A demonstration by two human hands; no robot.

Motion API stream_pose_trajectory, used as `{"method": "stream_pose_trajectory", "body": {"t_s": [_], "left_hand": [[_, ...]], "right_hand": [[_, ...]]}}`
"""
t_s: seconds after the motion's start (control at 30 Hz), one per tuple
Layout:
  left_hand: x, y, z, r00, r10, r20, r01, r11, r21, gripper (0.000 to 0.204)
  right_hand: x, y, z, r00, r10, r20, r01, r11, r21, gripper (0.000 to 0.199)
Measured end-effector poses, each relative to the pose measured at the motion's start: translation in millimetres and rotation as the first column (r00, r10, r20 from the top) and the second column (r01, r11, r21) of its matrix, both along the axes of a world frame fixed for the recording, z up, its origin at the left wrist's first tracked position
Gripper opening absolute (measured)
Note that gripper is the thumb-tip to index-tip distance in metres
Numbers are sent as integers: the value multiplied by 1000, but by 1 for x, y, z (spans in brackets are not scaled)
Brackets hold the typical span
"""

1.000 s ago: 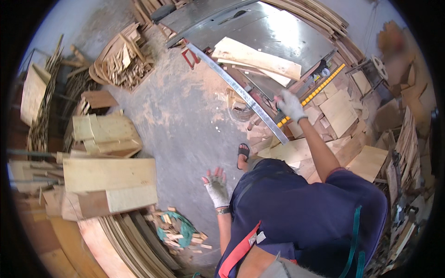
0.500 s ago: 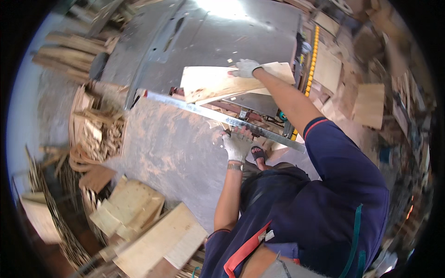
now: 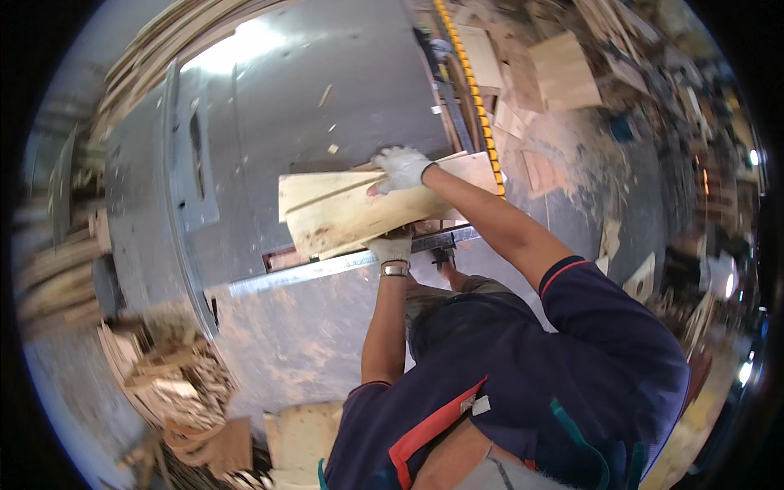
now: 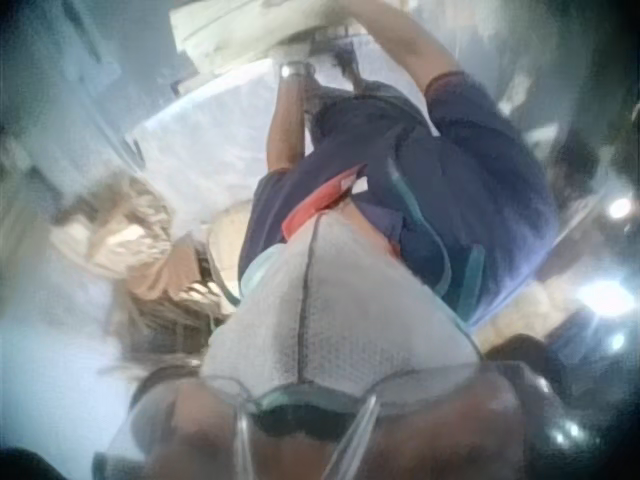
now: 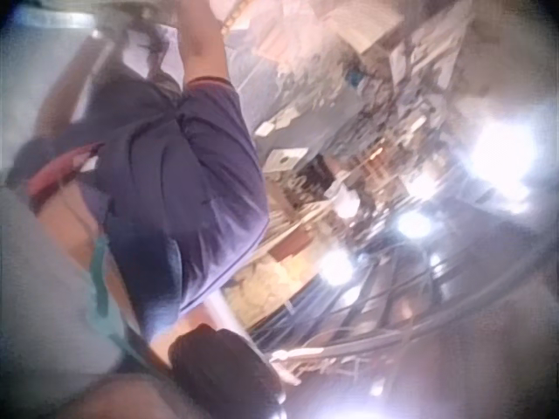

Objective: The person uses a pneumatic nail gun to attach a thin wooden strip along the edge of a large curved wooden panel with a central hole. They repeatedly reposition the panel and fire nails along the perimeter. Later, they move to a chop saw, place a small wooden piece on the table, and adjust the blade guard.

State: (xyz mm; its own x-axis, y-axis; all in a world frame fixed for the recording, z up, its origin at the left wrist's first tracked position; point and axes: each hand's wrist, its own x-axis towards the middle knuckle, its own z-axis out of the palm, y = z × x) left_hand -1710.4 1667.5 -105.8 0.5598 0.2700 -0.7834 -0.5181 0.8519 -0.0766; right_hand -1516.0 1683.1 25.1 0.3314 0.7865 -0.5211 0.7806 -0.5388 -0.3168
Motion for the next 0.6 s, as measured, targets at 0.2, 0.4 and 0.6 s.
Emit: {"method": "stream_pose_trajectory", "body": {"t_s": [0.2, 0.4, 0.6], "left_hand": [[-61, 26, -111, 673, 467, 574, 120, 697, -707, 77], [-54, 32, -36, 938, -193, 288, 202, 979, 1, 75], [-57, -16, -6, 860, -120, 497, 280, 923, -263, 74]], "right_hand": [[-27, -29, -40, 958, -276, -73, 275, 961, -33, 112], [-57, -81, -32, 823, -492, -283, 494, 867, -69, 106], [-81, -174, 15, 668, -601, -440, 701, 706, 99, 95]]}}
